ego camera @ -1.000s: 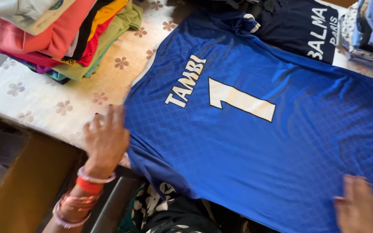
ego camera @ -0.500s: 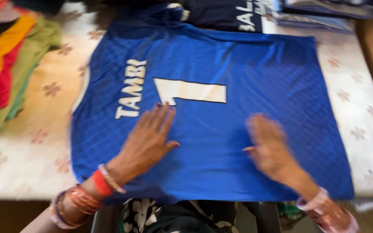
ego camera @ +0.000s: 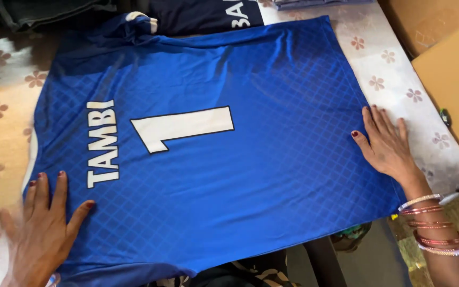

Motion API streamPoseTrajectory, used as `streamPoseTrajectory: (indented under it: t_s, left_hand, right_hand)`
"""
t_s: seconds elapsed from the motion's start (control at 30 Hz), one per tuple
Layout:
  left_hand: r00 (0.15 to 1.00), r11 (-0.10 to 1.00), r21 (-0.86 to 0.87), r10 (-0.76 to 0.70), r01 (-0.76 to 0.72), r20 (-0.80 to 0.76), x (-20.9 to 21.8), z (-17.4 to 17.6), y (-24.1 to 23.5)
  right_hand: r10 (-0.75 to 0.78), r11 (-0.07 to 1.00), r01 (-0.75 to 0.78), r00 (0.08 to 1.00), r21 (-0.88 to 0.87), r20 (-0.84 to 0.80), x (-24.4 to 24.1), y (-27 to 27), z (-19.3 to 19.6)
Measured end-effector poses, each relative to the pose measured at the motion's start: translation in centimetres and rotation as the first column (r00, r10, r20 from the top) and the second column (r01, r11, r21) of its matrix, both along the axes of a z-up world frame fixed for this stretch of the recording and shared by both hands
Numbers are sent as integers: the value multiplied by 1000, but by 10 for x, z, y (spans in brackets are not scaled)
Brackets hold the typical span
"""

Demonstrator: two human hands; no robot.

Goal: Folding a blue sports jersey and other garments on a work table.

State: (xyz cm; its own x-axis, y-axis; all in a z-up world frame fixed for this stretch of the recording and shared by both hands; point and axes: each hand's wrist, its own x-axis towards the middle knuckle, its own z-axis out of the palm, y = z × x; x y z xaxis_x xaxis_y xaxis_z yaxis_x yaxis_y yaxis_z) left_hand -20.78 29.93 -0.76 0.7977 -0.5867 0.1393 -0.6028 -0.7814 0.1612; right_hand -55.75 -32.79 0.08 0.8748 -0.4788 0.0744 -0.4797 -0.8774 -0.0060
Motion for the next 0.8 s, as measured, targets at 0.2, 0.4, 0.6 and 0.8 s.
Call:
streamPoseTrajectory:
  t_s: [0.2,0.4,0.6,0.8]
  left_hand:
    - [987,989,62,-140,135,79,-9,44,-100]
    - [872,862,-141,-488,487,33,-11,-6,-186]
    - [964,968,-7,-247,249,94,71,-25,-131]
    - [990,993,-46,107,-111,-93,117,-16,-81]
  right_hand:
    - [243,967,-239,969,-84,38,82,58,20]
    - [736,671,-741,669,19,103,165,152,6]
    - [548,828,-542,836,-145,6,167,6,-34]
    - [290,945,-259,945,-198,150,137,-141,-83]
